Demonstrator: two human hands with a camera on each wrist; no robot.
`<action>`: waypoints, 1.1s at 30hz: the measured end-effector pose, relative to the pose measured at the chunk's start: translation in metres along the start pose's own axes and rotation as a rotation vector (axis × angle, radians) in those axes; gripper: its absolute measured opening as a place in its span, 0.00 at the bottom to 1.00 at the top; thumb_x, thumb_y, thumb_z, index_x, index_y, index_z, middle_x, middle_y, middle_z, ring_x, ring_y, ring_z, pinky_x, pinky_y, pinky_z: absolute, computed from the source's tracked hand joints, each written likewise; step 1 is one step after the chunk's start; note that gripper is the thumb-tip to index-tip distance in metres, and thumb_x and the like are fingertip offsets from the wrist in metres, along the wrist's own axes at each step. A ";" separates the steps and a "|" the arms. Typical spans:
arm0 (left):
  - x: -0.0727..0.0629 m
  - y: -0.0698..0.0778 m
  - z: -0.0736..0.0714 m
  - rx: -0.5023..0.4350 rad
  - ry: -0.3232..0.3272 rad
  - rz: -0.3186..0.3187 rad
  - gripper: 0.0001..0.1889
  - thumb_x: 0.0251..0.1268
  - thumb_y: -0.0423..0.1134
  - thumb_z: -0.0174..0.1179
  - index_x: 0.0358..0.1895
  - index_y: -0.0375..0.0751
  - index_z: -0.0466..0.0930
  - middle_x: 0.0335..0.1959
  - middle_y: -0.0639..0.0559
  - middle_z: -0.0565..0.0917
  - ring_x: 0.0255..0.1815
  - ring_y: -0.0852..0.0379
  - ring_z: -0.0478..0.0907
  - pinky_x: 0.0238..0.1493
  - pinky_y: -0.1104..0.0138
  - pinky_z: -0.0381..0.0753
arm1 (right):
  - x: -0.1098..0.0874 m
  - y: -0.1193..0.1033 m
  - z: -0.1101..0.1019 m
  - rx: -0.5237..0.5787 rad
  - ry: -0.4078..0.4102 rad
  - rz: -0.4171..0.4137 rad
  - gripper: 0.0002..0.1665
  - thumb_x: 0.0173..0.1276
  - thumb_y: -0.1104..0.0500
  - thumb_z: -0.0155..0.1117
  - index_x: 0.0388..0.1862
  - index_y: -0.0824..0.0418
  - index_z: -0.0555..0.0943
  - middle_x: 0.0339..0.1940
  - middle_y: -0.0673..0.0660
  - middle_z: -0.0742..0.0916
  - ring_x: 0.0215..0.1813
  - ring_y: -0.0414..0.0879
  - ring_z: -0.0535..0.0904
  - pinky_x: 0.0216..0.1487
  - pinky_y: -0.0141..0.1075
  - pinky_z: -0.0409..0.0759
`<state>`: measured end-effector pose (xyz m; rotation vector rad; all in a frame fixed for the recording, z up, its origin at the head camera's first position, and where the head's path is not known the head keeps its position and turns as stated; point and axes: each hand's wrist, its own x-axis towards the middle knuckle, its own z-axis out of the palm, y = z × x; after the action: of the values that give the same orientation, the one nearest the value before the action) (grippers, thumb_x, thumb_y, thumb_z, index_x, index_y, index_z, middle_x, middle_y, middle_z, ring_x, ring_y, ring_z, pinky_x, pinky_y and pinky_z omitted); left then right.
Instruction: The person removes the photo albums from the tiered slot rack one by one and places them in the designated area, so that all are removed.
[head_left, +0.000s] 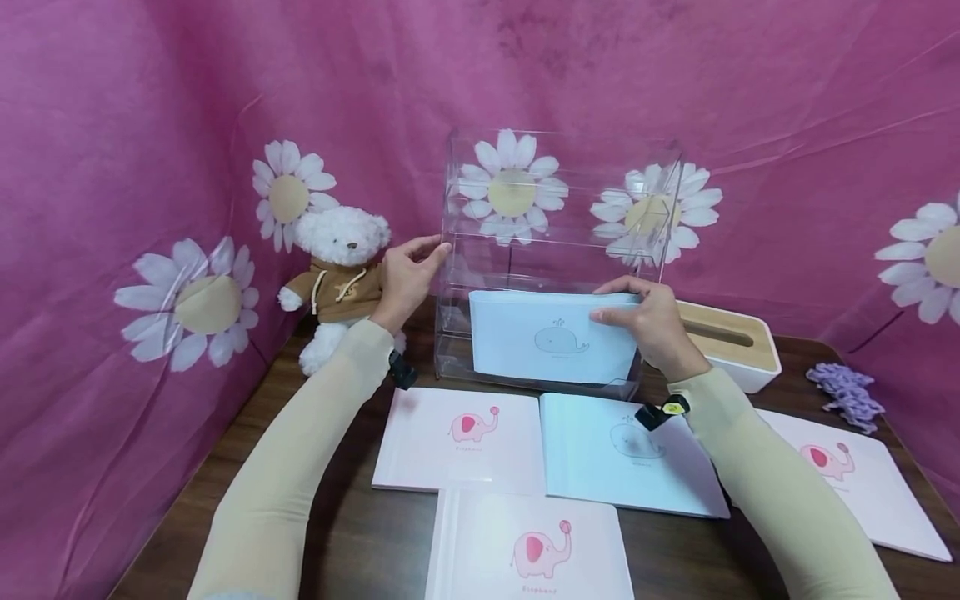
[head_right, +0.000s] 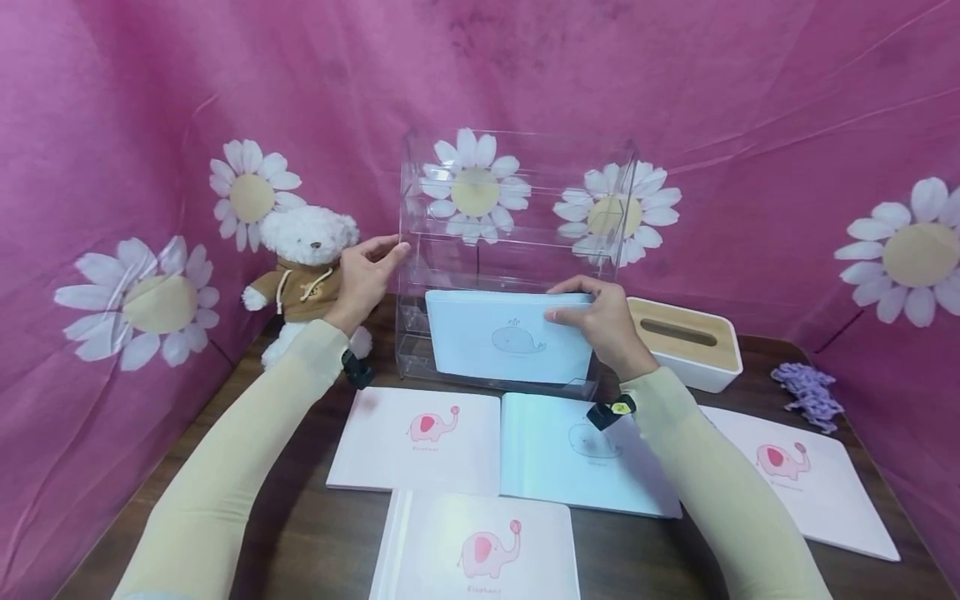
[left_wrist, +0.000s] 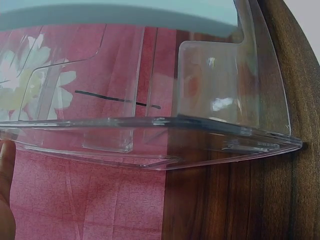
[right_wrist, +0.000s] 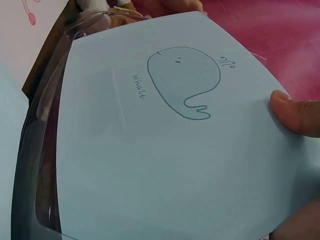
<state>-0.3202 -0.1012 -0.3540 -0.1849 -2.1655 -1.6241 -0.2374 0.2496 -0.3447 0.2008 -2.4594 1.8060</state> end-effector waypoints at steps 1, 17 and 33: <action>0.000 0.000 0.000 -0.003 -0.003 -0.002 0.18 0.63 0.51 0.71 0.52 0.47 0.90 0.44 0.45 0.92 0.36 0.67 0.82 0.36 0.76 0.80 | 0.000 -0.001 -0.001 0.018 -0.002 0.001 0.21 0.59 0.57 0.79 0.50 0.63 0.85 0.45 0.49 0.88 0.39 0.44 0.90 0.40 0.43 0.89; 0.001 -0.002 -0.001 -0.030 0.001 0.029 0.19 0.63 0.49 0.71 0.52 0.40 0.89 0.44 0.41 0.91 0.35 0.69 0.82 0.36 0.77 0.80 | -0.008 -0.029 -0.022 0.221 0.084 -0.152 0.19 0.59 0.68 0.77 0.49 0.72 0.84 0.48 0.54 0.85 0.39 0.42 0.88 0.38 0.35 0.88; 0.000 0.000 0.000 -0.019 -0.002 0.034 0.20 0.63 0.50 0.71 0.52 0.41 0.89 0.43 0.40 0.91 0.33 0.69 0.82 0.35 0.78 0.79 | -0.032 -0.058 -0.060 0.463 0.167 -0.345 0.16 0.56 0.82 0.68 0.45 0.77 0.83 0.38 0.58 0.91 0.38 0.47 0.91 0.36 0.37 0.89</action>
<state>-0.3206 -0.1014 -0.3541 -0.2280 -2.1372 -1.6265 -0.1969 0.2915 -0.2767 0.4500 -1.7369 2.0931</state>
